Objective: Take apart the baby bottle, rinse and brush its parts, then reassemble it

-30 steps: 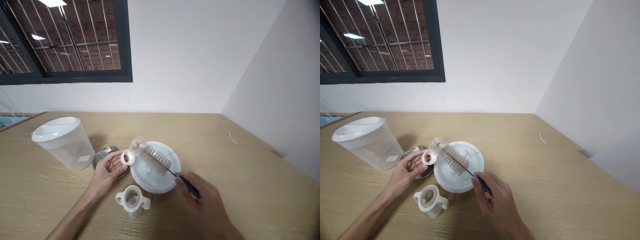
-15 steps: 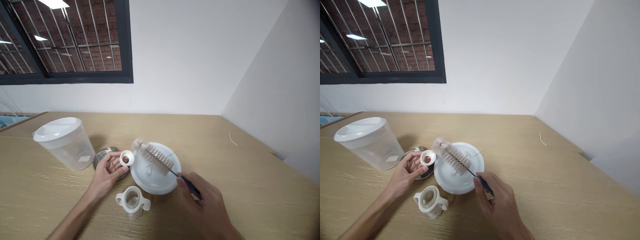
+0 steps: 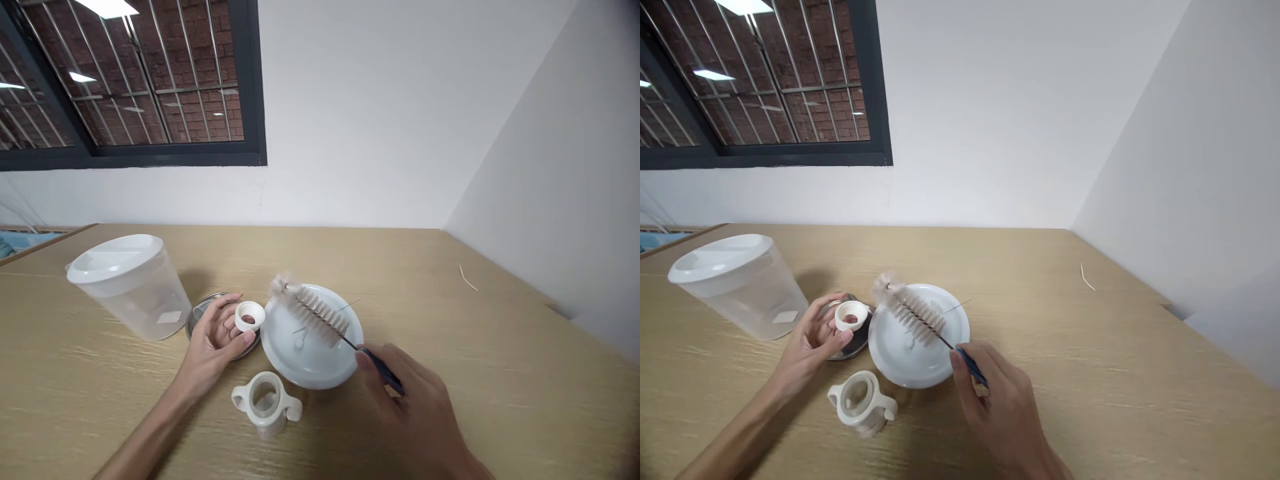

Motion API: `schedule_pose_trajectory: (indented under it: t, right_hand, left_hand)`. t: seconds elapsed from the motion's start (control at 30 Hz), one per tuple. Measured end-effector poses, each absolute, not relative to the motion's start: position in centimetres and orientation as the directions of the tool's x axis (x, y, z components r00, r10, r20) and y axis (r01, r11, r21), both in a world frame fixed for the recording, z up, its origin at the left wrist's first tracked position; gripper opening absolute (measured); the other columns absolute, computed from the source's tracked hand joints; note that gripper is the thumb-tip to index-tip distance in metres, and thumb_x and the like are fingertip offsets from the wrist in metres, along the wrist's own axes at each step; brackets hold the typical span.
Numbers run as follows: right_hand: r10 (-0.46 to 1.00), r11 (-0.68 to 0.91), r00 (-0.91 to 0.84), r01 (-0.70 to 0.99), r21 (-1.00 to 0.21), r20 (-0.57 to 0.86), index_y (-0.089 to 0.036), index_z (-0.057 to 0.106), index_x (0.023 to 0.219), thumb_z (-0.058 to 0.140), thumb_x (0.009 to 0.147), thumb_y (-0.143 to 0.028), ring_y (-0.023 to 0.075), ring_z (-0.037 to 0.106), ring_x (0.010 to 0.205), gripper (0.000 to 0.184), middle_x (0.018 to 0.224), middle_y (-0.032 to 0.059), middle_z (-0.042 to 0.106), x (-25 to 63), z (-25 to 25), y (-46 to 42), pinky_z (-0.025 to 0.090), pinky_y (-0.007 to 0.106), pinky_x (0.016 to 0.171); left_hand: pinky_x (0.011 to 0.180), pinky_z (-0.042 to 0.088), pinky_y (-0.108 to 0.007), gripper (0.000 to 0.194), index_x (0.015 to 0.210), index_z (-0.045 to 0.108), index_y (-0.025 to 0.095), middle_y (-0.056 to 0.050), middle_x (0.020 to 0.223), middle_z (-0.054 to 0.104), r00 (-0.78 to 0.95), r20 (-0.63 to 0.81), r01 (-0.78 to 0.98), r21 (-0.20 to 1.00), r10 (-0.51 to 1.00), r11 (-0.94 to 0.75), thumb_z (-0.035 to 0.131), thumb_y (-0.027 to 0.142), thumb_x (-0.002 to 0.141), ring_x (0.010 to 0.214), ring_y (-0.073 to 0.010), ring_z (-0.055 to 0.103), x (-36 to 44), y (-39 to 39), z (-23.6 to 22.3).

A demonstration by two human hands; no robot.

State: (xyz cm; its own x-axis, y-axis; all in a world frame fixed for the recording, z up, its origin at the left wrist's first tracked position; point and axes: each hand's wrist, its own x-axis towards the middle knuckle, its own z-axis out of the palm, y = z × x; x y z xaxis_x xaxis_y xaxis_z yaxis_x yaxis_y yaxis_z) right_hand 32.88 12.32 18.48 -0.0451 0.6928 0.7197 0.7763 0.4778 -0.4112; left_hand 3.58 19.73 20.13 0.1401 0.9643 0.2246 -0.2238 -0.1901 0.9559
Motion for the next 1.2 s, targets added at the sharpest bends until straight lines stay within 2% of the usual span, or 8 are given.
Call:
schedule_pose_trajectory:
  t: [0.17, 0.27, 0.4, 0.6, 0.73, 0.87, 1.0, 1.2]
  right_hand:
    - [0.679, 0.501, -0.044, 0.758, -0.418, 0.733, -0.022, 0.064, 0.094, 0.057, 0.098, -0.025, 0.0087, 0.057, 0.054, 0.009, 0.071, -0.0021, 0.065, 32.77, 18.72, 12.14, 0.045, 0.019, 0.052]
    - [0.684, 0.502, -0.036, 0.748, -0.434, 0.729, -0.022, 0.066, 0.096, 0.058, 0.097, -0.025, 0.0088, 0.056, 0.050, 0.009, 0.069, -0.0023, 0.064, 32.73, 18.86, 11.97, 0.045, 0.019, 0.048]
    - [0.677, 0.546, -0.073, 0.718, -0.433, 0.732, -0.022, 0.067, 0.100, 0.058, 0.096, -0.024, 0.0092, 0.061, 0.054, 0.009, 0.072, -0.0015, 0.067, 32.64, 18.83, 11.75, 0.049, 0.018, 0.051]
    - [0.673, 0.563, -0.115, 0.721, -0.404, 0.731, -0.020, 0.068, 0.101, 0.059, 0.096, -0.022, 0.0092, 0.064, 0.060, 0.010, 0.078, -0.0002, 0.070, 32.62, 18.51, 12.22, 0.051, 0.018, 0.056]
    - [0.699, 0.496, -0.049, 0.752, -0.434, 0.714, -0.021, 0.068, 0.097, 0.058, 0.097, -0.026, 0.0086, 0.061, 0.055, 0.011, 0.074, -0.0015, 0.068, 32.89, 18.74, 12.19, 0.048, 0.018, 0.051]
    - [0.700, 0.537, -0.078, 0.714, -0.450, 0.710, -0.021, 0.068, 0.097, 0.058, 0.097, -0.024, 0.0083, 0.058, 0.051, 0.010, 0.071, -0.0021, 0.066, 32.81, 18.98, 11.83, 0.045, 0.018, 0.046]
    - [0.692, 0.576, -0.137, 0.697, -0.427, 0.709, -0.020, 0.068, 0.100, 0.058, 0.096, -0.022, 0.0098, 0.064, 0.060, 0.011, 0.079, 0.0004, 0.070, 32.74, 18.71, 12.14, 0.051, 0.019, 0.055]
    - [0.742, 0.457, -0.020, 0.747, -0.483, 0.670, -0.021, 0.068, 0.091, 0.055, 0.099, -0.028, 0.0105, 0.062, 0.055, 0.016, 0.071, -0.0013, 0.068, 32.90, 18.99, 12.21, 0.049, 0.020, 0.051]
  left_hand:
    - [0.091, 0.052, -0.027, 0.048, 0.116, 0.065, 0.019, -0.009, 0.110, 0.074, 0.114, 0.106, -0.249, 0.966, 0.988, -0.075, 0.087, 0.028, 0.074, 0.103, -0.0203, 0.070, 3.41, 19.52, 20.92]
    - [0.090, 0.051, -0.027, 0.044, 0.106, 0.067, 0.019, -0.007, 0.106, 0.076, 0.091, 0.037, -0.287, 0.958, 0.995, -0.010, 0.090, 0.029, 0.069, 0.099, -0.0194, 0.071, 3.48, 19.49, 21.13]
    - [0.088, 0.051, -0.025, 0.033, 0.091, 0.068, 0.020, -0.004, 0.098, 0.077, 0.128, 0.049, -0.349, 0.937, 0.991, -0.001, 0.092, 0.025, 0.068, 0.095, -0.0167, 0.071, 3.63, 19.62, 21.03]
    - [0.090, 0.052, -0.025, 0.058, 0.114, 0.072, 0.020, -0.009, 0.110, 0.076, 0.207, 0.085, -0.339, 0.941, 0.975, -0.010, 0.095, 0.026, 0.061, 0.103, -0.0200, 0.069, 3.74, 19.52, 20.86]
    - [0.091, 0.053, -0.025, 0.049, 0.112, 0.074, 0.021, -0.008, 0.111, 0.077, 0.223, 0.098, -0.323, 0.946, 0.970, -0.022, 0.092, 0.021, 0.066, 0.106, -0.0203, 0.069, 3.78, 19.32, 20.78]
    - [0.092, 0.053, -0.028, 0.047, 0.116, 0.072, 0.023, -0.009, 0.117, 0.075, 0.237, 0.077, -0.304, 0.953, 0.969, -0.002, 0.089, 0.020, 0.071, 0.111, -0.0221, 0.068, 3.85, 19.25, 21.04]
    - [0.092, 0.054, -0.028, 0.050, 0.113, 0.072, 0.021, -0.009, 0.112, 0.076, 0.211, 0.076, -0.270, 0.963, 0.975, -0.016, 0.092, 0.021, 0.066, 0.108, -0.0229, 0.068, 3.87, 19.39, 21.26]
    - [0.088, 0.056, -0.028, 0.054, 0.111, 0.071, 0.019, -0.008, 0.105, 0.076, 0.210, 0.056, -0.231, 0.973, 0.976, -0.006, 0.094, 0.018, 0.062, 0.099, -0.0208, 0.071, 3.69, 19.73, 20.73]
